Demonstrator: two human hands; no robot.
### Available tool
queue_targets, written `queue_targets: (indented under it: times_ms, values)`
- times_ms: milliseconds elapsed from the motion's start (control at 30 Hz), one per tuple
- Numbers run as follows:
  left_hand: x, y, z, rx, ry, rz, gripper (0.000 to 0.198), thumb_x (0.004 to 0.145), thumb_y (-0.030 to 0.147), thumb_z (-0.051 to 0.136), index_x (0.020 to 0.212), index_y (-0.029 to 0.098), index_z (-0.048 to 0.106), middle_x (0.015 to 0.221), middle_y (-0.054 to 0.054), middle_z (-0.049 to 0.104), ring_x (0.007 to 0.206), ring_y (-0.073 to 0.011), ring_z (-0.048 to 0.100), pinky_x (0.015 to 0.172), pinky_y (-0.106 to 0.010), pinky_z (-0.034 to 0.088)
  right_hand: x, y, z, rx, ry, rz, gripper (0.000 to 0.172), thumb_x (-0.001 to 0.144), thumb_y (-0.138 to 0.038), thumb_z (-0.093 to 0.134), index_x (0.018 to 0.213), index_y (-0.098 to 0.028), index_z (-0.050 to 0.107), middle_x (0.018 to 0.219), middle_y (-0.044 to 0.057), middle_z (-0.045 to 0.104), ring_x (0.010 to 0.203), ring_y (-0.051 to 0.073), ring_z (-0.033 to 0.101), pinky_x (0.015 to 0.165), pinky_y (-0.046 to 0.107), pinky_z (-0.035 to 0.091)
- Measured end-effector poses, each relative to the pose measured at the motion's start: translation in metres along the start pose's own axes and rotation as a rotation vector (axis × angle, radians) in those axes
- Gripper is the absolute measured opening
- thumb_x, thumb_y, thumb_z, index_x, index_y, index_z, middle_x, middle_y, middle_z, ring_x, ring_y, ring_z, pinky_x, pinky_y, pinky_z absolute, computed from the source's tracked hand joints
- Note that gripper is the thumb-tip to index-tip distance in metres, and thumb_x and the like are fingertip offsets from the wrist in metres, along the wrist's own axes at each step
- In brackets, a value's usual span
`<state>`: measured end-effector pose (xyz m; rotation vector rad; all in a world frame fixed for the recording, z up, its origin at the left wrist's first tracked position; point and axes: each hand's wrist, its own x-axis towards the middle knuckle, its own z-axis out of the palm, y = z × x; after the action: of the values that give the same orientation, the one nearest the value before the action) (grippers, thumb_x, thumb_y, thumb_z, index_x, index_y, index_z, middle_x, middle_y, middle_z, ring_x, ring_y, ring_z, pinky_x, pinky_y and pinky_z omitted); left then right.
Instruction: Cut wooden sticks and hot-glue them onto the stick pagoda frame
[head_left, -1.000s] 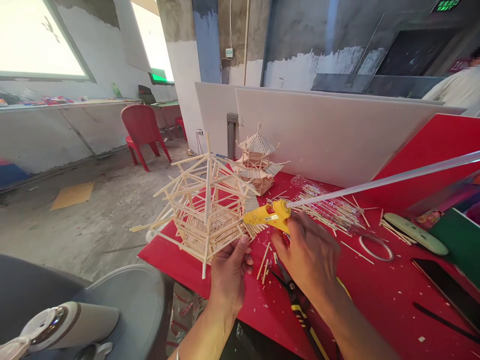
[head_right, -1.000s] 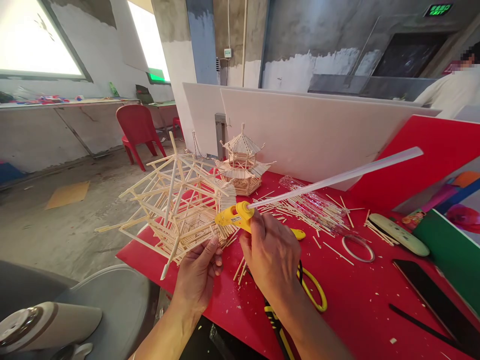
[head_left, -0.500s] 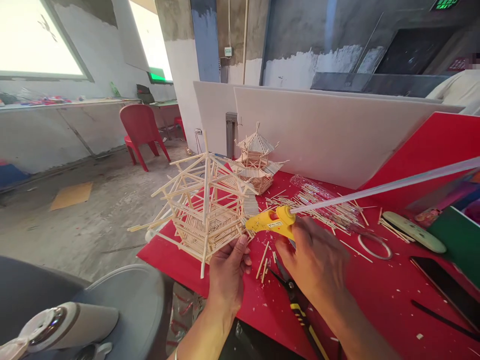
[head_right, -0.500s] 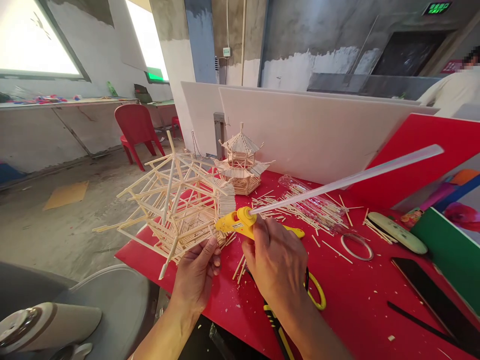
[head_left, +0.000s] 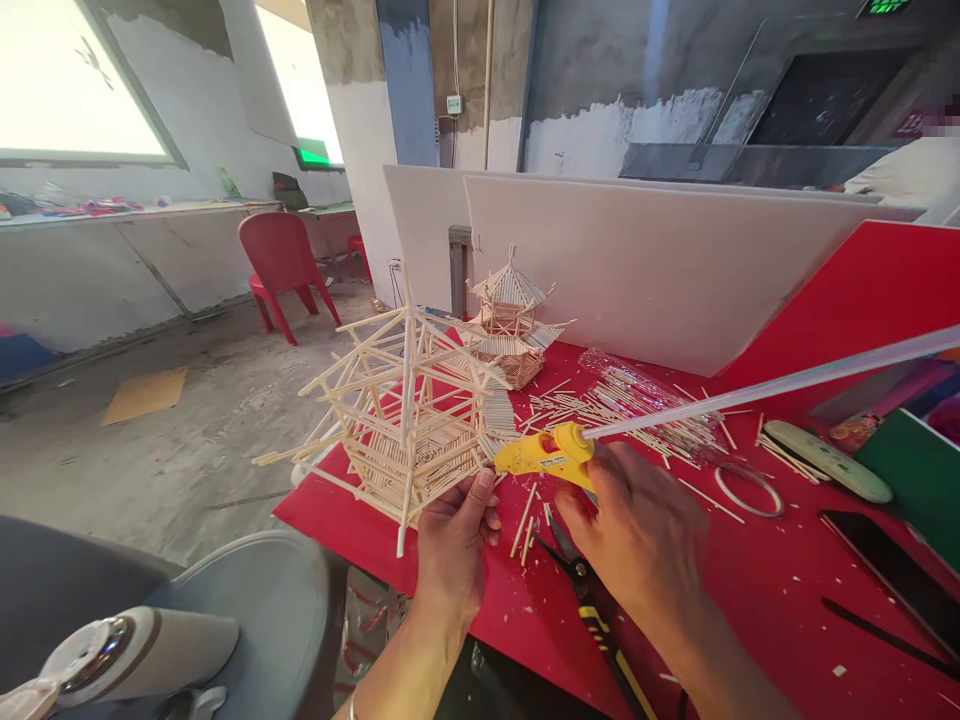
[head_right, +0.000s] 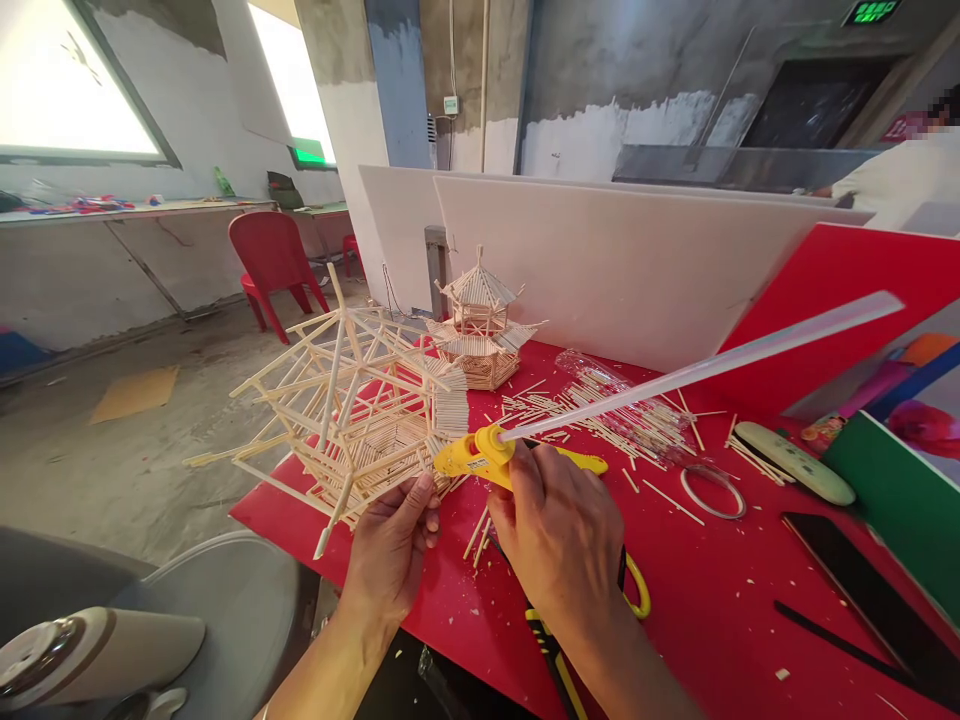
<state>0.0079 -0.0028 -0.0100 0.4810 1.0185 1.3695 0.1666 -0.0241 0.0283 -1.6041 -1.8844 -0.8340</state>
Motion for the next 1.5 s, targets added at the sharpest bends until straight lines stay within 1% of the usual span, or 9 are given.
queue_targets:
  times_ms: [67, 167, 300, 433, 700, 867, 1100, 1300, 1500]
  values:
    - [0.001, -0.001, 0.001, 0.009, 0.003, 0.014, 0.034, 0.058, 0.039, 0.087, 0.066, 0.013, 0.067, 0.052, 0.003, 0.059, 0.040, -0.0052, 0.047, 0.038, -0.016, 0.034, -0.003, 0.006, 0.000, 0.004, 0.022, 0.057, 0.017, 0.084, -0.032, 0.060, 0.096, -0.019, 0.061, 0.082, 0.005, 0.068, 0.067, 0.020, 0.060, 0.063, 0.031, 0.042]
    - [0.003, -0.001, 0.003, 0.014, -0.001, 0.037, 0.033, 0.059, 0.038, 0.087, 0.065, 0.013, 0.067, 0.052, 0.002, 0.059, 0.041, -0.0059, 0.047, 0.038, -0.017, 0.034, -0.012, 0.021, 0.000, 0.011, 0.069, 0.140, 0.032, 0.084, -0.043, 0.063, 0.099, -0.016, 0.062, 0.085, 0.008, 0.070, 0.070, 0.021, 0.063, 0.062, 0.031, 0.043]
    - [0.005, 0.001, 0.008, 0.011, 0.004, 0.051, 0.034, 0.058, 0.038, 0.087, 0.064, 0.013, 0.065, 0.051, 0.003, 0.059, 0.041, -0.0066, 0.048, 0.038, -0.018, 0.033, -0.027, 0.043, -0.002, -0.042, 0.053, 0.202, 0.038, 0.084, -0.051, 0.062, 0.092, -0.014, 0.063, 0.075, 0.008, 0.067, 0.061, 0.020, 0.060, 0.054, 0.030, 0.038]
    - [0.007, 0.000, 0.009, 0.022, 0.004, 0.041, 0.034, 0.060, 0.039, 0.086, 0.064, 0.014, 0.064, 0.052, 0.002, 0.059, 0.040, -0.0062, 0.047, 0.038, -0.018, 0.032, -0.039, 0.054, -0.004, -0.102, 0.029, 0.239, 0.041, 0.085, -0.056, 0.058, 0.090, -0.015, 0.063, 0.070, 0.005, 0.065, 0.056, 0.018, 0.057, 0.050, 0.029, 0.034]
    - [0.010, 0.004, 0.009, 0.043, -0.033, 0.020, 0.034, 0.061, 0.038, 0.085, 0.067, 0.014, 0.063, 0.054, 0.002, 0.059, 0.041, -0.0062, 0.046, 0.038, -0.017, 0.031, -0.051, 0.057, -0.001, -0.093, -0.018, 0.290, 0.047, 0.088, -0.060, 0.052, 0.095, -0.016, 0.063, 0.073, 0.006, 0.066, 0.056, 0.018, 0.059, 0.048, 0.029, 0.032]
    - [0.010, 0.006, 0.009, 0.023, -0.037, -0.013, 0.034, 0.060, 0.037, 0.086, 0.070, 0.015, 0.062, 0.054, 0.003, 0.059, 0.041, -0.0067, 0.046, 0.038, -0.018, 0.033, -0.053, 0.060, -0.003, -0.089, -0.043, 0.310, 0.047, 0.089, -0.062, 0.049, 0.090, -0.017, 0.062, 0.070, 0.006, 0.065, 0.055, 0.019, 0.059, 0.048, 0.029, 0.033]
    - [0.011, 0.008, 0.010, 0.025, -0.041, -0.089, 0.032, 0.066, 0.041, 0.078, 0.066, 0.014, 0.061, 0.055, 0.001, 0.060, 0.041, -0.0080, 0.048, 0.037, -0.020, 0.034, -0.059, 0.062, -0.005, -0.109, -0.079, 0.348, 0.052, 0.089, -0.064, 0.044, 0.095, -0.016, 0.064, 0.067, 0.007, 0.065, 0.054, 0.020, 0.058, 0.046, 0.029, 0.029]
    - [0.012, 0.010, 0.010, 0.029, -0.024, -0.090, 0.030, 0.066, 0.039, 0.077, 0.063, 0.015, 0.061, 0.053, 0.002, 0.058, 0.040, -0.0076, 0.047, 0.037, -0.019, 0.032, -0.061, 0.064, -0.002, -0.111, -0.103, 0.394, 0.056, 0.088, -0.068, 0.041, 0.095, -0.017, 0.064, 0.069, 0.007, 0.065, 0.055, 0.021, 0.059, 0.046, 0.030, 0.031]
    - [0.012, 0.010, 0.010, 0.045, -0.026, -0.087, 0.029, 0.066, 0.038, 0.077, 0.063, 0.015, 0.060, 0.052, 0.002, 0.058, 0.040, -0.0075, 0.047, 0.038, -0.019, 0.033, -0.069, 0.071, 0.000, -0.125, -0.141, 0.443, 0.053, 0.087, -0.068, 0.044, 0.090, -0.018, 0.062, 0.069, 0.007, 0.064, 0.058, 0.022, 0.060, 0.046, 0.029, 0.032]
